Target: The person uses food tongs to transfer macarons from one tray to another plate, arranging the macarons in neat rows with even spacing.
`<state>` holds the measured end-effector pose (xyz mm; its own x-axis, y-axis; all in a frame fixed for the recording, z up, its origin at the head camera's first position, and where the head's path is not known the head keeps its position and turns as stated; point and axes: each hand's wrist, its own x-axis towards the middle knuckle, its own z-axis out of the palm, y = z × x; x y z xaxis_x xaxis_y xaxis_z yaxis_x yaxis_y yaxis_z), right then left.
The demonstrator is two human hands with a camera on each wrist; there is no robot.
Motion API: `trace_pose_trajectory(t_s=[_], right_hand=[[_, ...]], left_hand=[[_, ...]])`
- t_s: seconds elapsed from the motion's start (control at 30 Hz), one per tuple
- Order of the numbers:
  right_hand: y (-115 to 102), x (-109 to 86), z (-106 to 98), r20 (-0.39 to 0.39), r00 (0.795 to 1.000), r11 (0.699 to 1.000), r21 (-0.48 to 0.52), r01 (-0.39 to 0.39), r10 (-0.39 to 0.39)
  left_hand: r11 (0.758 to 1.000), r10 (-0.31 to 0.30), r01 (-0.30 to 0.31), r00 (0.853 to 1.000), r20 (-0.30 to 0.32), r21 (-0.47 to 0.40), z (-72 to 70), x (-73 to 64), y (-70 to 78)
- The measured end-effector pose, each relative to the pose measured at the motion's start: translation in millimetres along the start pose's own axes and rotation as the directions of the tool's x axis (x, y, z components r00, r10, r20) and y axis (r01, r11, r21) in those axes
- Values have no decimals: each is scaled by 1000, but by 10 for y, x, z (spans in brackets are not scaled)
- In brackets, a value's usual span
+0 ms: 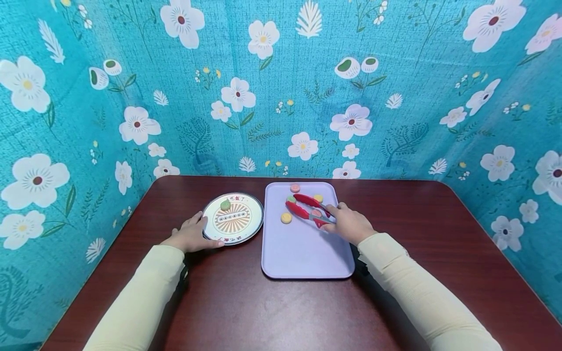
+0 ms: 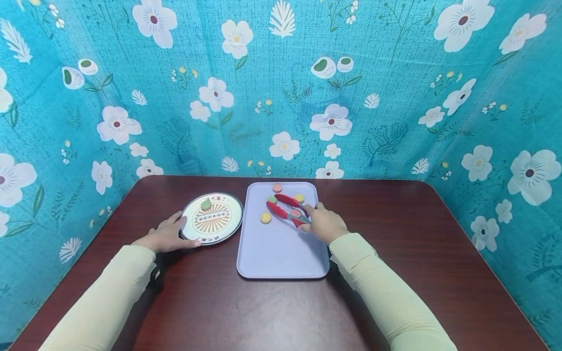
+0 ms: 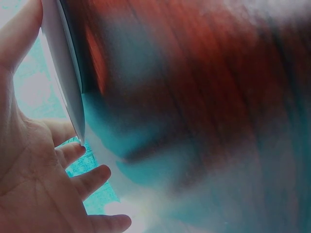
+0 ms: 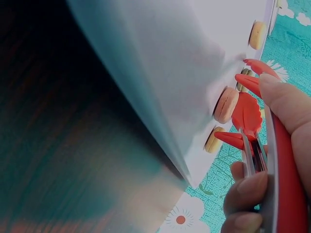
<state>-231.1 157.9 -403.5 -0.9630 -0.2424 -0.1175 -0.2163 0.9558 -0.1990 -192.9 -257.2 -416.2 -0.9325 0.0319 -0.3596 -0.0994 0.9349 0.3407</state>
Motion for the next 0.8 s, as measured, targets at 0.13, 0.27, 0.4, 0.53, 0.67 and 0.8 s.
trace_pose_trajectory(t_s=[0.13, 0.27, 0.4, 0.53, 0.67, 0.8], right_hand=[[7, 0, 3, -3, 1000, 1000, -6, 6, -6], [20, -2, 6, -4, 1000, 1000, -7, 4, -4], [26, -6, 1, 4, 1000, 1000, 3, -10, 10], [28, -8, -7, 15, 1000, 1000, 0, -11, 11], [26, -5, -12, 23, 1000, 1000, -3, -9, 9], [29, 10, -11, 31, 1000, 1000, -5, -6, 6]], left_hand=[[1000, -1, 1, 1000, 2, -1, 1, -5, 3], [1000, 4, -4, 1000, -1, 4, 2, -18, 6], [1000, 3, -3, 1000, 0, 5, 1, -15, 5], [1000, -2, 2, 1000, 1, 4, 4, 4, -4], [1000, -4, 4, 1000, 0, 4, 12, 23, -14], [1000, 0, 0, 1000, -3, 4, 17, 31, -21]])
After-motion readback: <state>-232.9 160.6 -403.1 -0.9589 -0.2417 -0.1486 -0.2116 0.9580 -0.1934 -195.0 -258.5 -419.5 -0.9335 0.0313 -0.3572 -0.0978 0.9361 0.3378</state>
